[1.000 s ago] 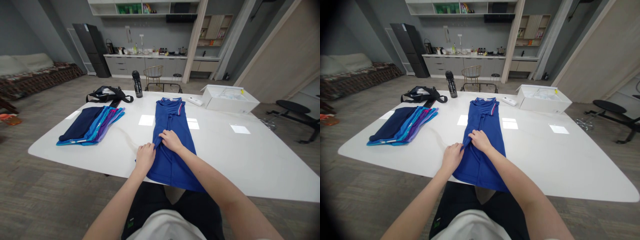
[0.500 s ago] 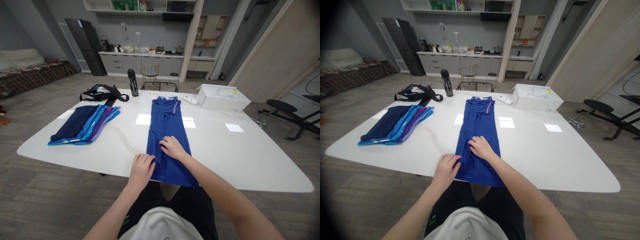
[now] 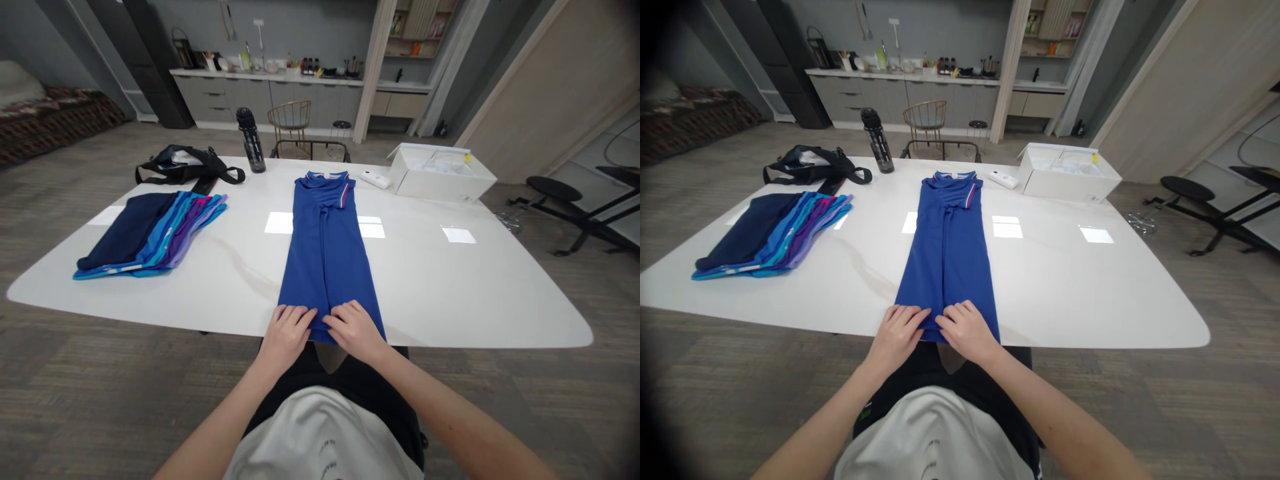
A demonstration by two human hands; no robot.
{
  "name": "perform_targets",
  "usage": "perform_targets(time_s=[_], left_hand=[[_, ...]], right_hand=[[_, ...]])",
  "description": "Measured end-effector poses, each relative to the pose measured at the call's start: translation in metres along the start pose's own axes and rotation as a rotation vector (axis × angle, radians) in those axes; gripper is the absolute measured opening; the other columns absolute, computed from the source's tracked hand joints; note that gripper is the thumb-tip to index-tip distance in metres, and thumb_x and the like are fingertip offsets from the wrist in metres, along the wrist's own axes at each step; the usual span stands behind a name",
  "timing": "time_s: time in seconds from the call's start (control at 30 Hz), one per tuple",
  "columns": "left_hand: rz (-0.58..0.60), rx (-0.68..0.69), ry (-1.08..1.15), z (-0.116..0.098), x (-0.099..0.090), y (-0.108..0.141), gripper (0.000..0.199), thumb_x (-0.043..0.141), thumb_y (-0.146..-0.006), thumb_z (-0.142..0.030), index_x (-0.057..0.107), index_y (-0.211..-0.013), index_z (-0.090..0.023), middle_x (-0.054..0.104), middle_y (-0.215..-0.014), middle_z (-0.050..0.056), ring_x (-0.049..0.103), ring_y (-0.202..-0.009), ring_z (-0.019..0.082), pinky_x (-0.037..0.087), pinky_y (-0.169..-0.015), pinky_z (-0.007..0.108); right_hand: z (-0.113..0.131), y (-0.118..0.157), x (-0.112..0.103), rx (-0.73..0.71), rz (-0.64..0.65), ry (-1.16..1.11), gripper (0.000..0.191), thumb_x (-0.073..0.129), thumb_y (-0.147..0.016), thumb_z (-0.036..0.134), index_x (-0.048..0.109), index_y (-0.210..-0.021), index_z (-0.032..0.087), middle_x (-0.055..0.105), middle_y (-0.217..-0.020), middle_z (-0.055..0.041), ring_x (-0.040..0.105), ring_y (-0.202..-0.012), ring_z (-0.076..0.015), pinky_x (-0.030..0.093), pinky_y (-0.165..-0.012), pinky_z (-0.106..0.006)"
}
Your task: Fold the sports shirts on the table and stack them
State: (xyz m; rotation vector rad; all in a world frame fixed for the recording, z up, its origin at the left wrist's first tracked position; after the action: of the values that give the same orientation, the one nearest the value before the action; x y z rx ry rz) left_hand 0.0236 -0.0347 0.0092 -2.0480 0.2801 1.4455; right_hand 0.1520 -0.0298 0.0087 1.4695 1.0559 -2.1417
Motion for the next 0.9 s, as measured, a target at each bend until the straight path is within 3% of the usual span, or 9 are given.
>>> perform_targets(time_s=[0.17, 0.3, 0.57, 0.9], left_hand=[[-0.02, -0.074, -0.093, 0.017, -0.01, 0.023, 0.034, 0.049, -0.096, -0.008, 0.062, -0.125, -0.02, 0.07, -0.114, 0.01, 0.063, -0.101, 0.024, 0.045, -0.095, 0.046], [-0.056, -0.01, -0.001, 0.018, -0.025, 0.031, 0.032, 0.046, -0.097, -0.006, 0.065, -0.119, -0.02, 0.071, -0.112, 0.009, 0.063, -0.101, 0.022, 0.048, -0.093, 0.042], [0.107, 0.138, 0.087, 0.012, -0.018, 0.034, 0.034, 0.048, -0.096, -0.005, 0.065, -0.121, -0.021, 0.071, -0.109, 0.008, 0.064, -0.099, 0.021, 0.052, -0.089, 0.041], [0.049, 0.121, 0.073, 0.007, -0.039, 0.034, 0.032, 0.048, -0.097, -0.008, 0.067, -0.119, -0.023, 0.073, -0.11, 0.007, 0.066, -0.097, 0.019, 0.051, -0.09, 0.04]], right_hand=[[0.001, 0.002, -0.022, 0.098, -0.041, -0.042, 0.019, 0.056, -0.098, 0.019, 0.069, -0.112, 0.02, 0.066, -0.098, -0.0085, 0.057, -0.088, -0.021, 0.042, -0.079, -0.038], [-0.007, 0.007, -0.035, 0.153, -0.065, -0.075, 0.018, 0.057, -0.098, 0.019, 0.07, -0.11, 0.021, 0.066, -0.1, -0.0088, 0.059, -0.09, -0.0217, 0.045, -0.08, -0.038], [-0.017, 0.034, -0.021, 0.186, 0.04, -0.067, 0.02, 0.059, -0.096, 0.018, 0.071, -0.111, 0.022, 0.065, -0.098, -0.0081, 0.059, -0.086, -0.0214, 0.046, -0.076, -0.038], [-0.012, 0.046, -0.034, 0.237, -0.088, -0.134, 0.024, 0.057, -0.097, 0.018, 0.07, -0.116, 0.027, 0.067, -0.099, -0.008, 0.062, -0.089, -0.0214, 0.05, -0.079, -0.039]])
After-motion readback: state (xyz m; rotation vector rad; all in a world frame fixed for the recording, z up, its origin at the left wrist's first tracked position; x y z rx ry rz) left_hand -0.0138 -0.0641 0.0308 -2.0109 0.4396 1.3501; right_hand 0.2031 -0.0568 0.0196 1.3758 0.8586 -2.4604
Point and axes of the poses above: each hand's wrist, its own y-axis away from the middle knuckle, its own x-axis out of the palm, z = x × y, the point moved 9 cm from there along -y, towards the middle knuckle
